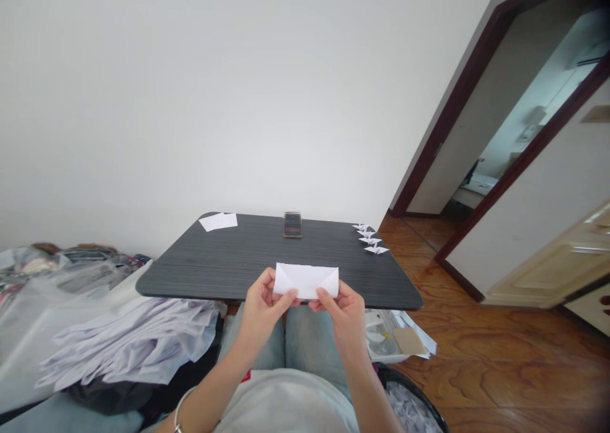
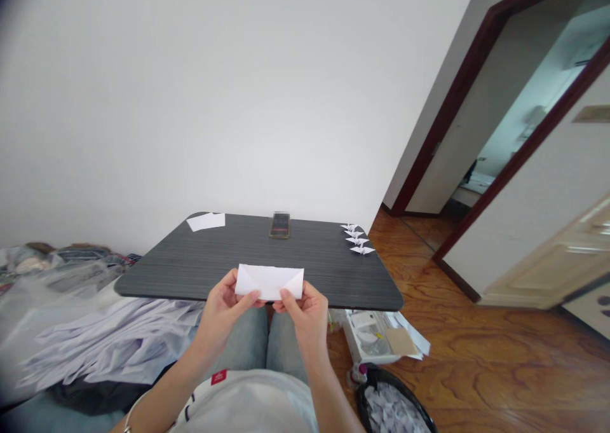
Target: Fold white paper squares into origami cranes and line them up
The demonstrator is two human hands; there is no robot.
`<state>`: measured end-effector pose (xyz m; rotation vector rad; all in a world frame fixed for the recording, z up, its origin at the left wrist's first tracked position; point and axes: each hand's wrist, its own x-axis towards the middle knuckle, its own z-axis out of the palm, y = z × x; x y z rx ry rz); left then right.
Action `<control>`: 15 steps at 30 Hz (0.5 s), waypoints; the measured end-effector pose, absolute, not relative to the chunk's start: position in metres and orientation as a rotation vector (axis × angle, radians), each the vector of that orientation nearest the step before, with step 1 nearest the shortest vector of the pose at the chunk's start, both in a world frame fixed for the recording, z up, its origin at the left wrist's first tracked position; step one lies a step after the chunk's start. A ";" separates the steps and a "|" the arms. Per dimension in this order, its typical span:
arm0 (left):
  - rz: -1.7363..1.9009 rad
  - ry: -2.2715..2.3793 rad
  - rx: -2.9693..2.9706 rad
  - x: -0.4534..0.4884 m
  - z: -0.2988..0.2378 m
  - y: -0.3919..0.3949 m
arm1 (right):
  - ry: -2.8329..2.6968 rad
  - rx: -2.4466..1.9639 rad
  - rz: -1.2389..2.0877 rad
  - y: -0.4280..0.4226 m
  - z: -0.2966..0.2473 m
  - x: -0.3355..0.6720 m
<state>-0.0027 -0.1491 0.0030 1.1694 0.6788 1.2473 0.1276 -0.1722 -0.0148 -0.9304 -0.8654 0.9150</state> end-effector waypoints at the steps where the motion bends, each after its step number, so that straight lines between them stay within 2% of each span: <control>1: 1.254 0.680 1.175 -0.003 0.003 -0.149 | -0.860 -0.933 0.910 -0.173 -0.015 0.128; 15: 1.315 0.720 1.199 0.001 0.007 -0.152 | -0.880 -0.983 0.842 -0.175 -0.012 0.126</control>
